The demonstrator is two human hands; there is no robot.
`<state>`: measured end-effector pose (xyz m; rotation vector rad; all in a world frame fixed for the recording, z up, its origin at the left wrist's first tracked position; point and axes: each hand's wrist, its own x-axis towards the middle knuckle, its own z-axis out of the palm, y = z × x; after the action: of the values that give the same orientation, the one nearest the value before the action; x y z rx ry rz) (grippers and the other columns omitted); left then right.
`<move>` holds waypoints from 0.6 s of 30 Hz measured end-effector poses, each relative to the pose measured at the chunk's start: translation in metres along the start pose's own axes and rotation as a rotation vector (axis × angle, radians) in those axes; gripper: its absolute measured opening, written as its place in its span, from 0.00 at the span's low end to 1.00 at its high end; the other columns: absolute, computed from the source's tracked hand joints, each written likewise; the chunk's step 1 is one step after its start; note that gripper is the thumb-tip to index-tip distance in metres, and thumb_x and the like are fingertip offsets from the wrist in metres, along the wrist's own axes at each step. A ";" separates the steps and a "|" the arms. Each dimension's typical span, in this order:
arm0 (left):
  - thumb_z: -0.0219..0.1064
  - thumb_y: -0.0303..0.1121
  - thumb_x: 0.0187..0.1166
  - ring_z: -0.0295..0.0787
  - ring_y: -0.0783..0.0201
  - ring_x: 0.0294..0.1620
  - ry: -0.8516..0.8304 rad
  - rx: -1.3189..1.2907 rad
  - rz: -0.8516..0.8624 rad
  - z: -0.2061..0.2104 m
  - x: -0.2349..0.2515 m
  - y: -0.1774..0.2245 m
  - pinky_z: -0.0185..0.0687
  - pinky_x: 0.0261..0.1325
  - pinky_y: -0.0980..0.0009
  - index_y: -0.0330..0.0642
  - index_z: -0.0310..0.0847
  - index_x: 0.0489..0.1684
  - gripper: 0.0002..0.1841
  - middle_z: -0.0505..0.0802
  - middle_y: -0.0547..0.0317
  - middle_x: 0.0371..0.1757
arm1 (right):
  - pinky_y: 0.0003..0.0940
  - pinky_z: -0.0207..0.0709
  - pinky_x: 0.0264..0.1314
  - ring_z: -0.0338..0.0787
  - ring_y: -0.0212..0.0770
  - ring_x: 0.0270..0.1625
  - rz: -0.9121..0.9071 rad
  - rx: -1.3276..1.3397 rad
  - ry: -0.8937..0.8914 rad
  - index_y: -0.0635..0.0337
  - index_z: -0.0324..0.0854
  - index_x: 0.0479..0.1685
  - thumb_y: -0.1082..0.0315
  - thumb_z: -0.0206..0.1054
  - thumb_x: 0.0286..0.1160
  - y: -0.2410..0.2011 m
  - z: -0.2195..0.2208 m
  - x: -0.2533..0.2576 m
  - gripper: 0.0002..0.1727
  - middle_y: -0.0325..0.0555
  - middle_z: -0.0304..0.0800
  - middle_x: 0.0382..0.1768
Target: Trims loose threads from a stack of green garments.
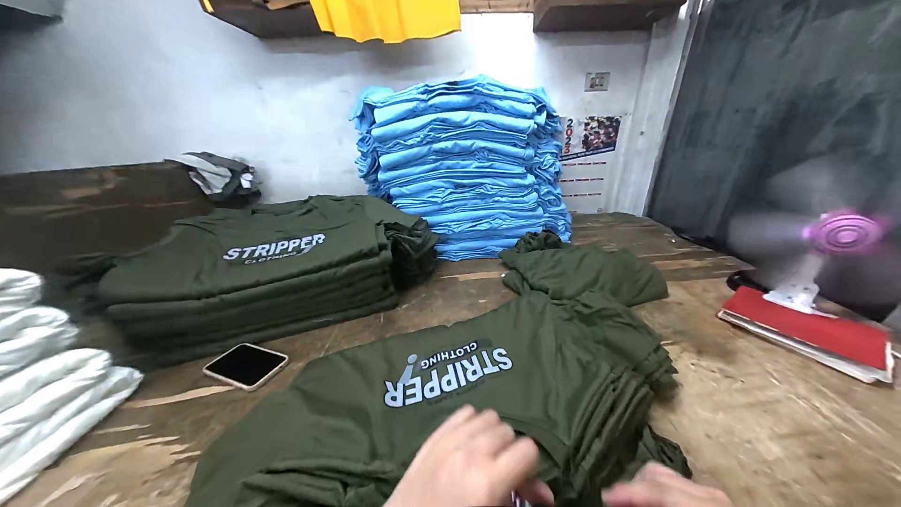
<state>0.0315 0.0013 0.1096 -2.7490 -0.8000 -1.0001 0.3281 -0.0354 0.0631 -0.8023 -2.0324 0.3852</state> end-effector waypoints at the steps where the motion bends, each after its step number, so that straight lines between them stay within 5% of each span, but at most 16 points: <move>1: 0.72 0.43 0.77 0.89 0.52 0.38 0.030 0.005 -0.045 0.001 0.007 -0.008 0.84 0.42 0.52 0.45 0.88 0.41 0.11 0.89 0.55 0.32 | 0.38 0.85 0.59 0.94 0.37 0.48 0.024 -0.109 0.053 0.59 0.93 0.53 0.63 0.71 0.81 -0.001 0.004 0.006 0.12 0.47 0.97 0.44; 2: 0.77 0.40 0.68 0.89 0.52 0.40 0.051 -0.010 -0.091 0.003 0.013 -0.016 0.85 0.44 0.50 0.48 0.89 0.45 0.12 0.90 0.56 0.35 | 0.38 0.85 0.60 0.92 0.39 0.51 0.025 -0.210 0.088 0.57 0.92 0.57 0.63 0.73 0.79 0.001 0.010 0.011 0.13 0.48 0.95 0.46; 5: 0.77 0.41 0.70 0.88 0.53 0.51 0.016 -0.068 -0.187 0.013 0.027 -0.030 0.85 0.56 0.48 0.53 0.88 0.57 0.17 0.89 0.57 0.47 | 0.41 0.83 0.63 0.88 0.44 0.57 -0.031 -0.427 0.122 0.51 0.89 0.67 0.55 0.74 0.76 0.012 0.030 0.026 0.22 0.51 0.89 0.56; 9: 0.74 0.35 0.72 0.90 0.55 0.50 0.052 -0.076 -0.080 0.031 0.030 -0.031 0.86 0.53 0.53 0.55 0.92 0.56 0.14 0.93 0.62 0.46 | 0.31 0.73 0.62 0.84 0.34 0.53 -0.226 -0.521 0.307 0.36 0.93 0.45 0.61 0.71 0.79 0.023 0.043 0.021 0.06 0.34 0.90 0.44; 14: 0.68 0.31 0.77 0.88 0.57 0.45 0.089 0.072 0.133 0.049 0.027 -0.019 0.81 0.44 0.60 0.54 0.94 0.48 0.10 0.93 0.65 0.41 | 0.29 0.70 0.66 0.82 0.31 0.53 -0.262 -0.517 0.456 0.39 0.93 0.46 0.63 0.71 0.79 0.026 0.052 0.007 0.06 0.30 0.88 0.44; 18: 0.67 0.30 0.78 0.88 0.59 0.40 0.126 0.085 0.086 0.060 0.024 -0.015 0.81 0.42 0.64 0.52 0.94 0.40 0.08 0.93 0.65 0.35 | 0.42 0.65 0.70 0.85 0.39 0.45 -0.227 -0.455 0.199 0.44 0.95 0.36 0.59 0.72 0.78 0.016 0.052 0.007 0.07 0.38 0.91 0.34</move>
<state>0.0736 0.0412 0.0767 -2.5956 -0.6822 -1.0830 0.2888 -0.0170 0.0298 -0.8274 -2.0173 -0.2875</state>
